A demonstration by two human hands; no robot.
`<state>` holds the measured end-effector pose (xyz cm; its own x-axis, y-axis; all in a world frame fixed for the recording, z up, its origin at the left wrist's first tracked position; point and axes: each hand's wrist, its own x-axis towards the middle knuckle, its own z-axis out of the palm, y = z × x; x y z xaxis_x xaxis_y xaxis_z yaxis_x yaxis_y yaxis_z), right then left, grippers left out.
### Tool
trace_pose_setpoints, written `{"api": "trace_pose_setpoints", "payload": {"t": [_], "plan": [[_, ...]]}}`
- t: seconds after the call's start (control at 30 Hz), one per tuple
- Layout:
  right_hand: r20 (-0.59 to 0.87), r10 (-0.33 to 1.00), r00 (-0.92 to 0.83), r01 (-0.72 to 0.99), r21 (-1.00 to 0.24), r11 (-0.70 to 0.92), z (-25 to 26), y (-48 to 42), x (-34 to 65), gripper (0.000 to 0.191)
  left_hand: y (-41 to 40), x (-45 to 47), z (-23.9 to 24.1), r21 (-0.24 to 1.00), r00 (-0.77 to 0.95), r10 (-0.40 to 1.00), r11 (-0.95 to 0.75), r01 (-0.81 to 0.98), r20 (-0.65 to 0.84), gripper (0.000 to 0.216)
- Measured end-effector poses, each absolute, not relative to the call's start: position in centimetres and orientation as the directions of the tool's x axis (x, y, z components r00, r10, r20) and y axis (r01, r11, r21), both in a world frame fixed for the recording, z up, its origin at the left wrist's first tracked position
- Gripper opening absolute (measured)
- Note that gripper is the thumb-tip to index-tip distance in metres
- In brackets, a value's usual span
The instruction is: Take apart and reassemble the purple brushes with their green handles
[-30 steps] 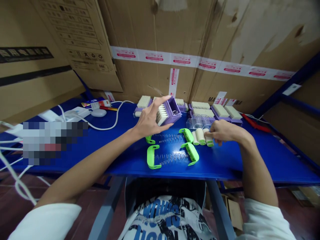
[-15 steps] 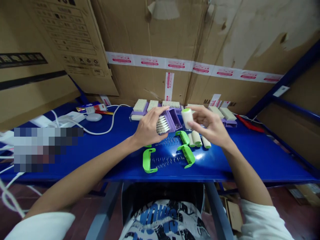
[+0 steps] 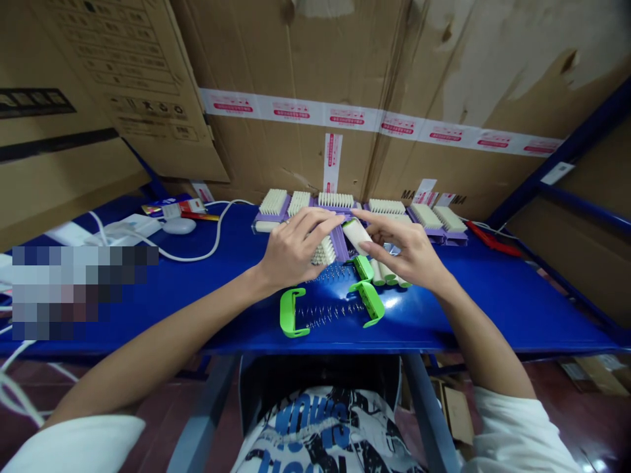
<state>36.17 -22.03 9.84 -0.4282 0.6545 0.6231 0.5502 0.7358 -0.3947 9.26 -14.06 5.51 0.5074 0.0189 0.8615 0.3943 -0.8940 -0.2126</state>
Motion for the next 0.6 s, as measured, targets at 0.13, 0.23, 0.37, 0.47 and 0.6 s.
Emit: {"api": "trace_pose_setpoints", "payload": {"t": [0.13,0.23,0.37,0.47,0.6], "plan": [[0.605,0.675,-0.422,0.493,-0.471,0.731,9.46,-21.76,36.1,0.043,-14.05,9.22,5.7,-0.202,0.506,0.026,-0.899,0.39,0.862,0.074],[0.575,0.695,-0.432,0.462,-0.521,0.718,9.2,-21.66,36.12,0.043,-13.99,9.14,5.84,-0.21,0.523,0.015,-0.906,0.368,0.852,0.073],[0.586,0.681,-0.44,0.411,-0.543,0.733,9.0,-21.84,36.05,0.043,-14.22,9.06,6.0,-0.164,0.508,0.034,-0.926,0.341,0.861,0.077],[0.602,0.659,-0.451,0.414,-0.513,0.752,8.95,-21.82,36.08,0.053,-14.5,9.0,6.14,-0.062,0.485,0.112,-0.943,0.328,0.867,0.08],[0.658,0.568,-0.494,0.417,-0.393,0.819,9.23,-21.21,36.66,0.056,-14.66,8.89,6.42,0.093,0.488,0.211,-0.963,0.254,0.847,0.078]]}}
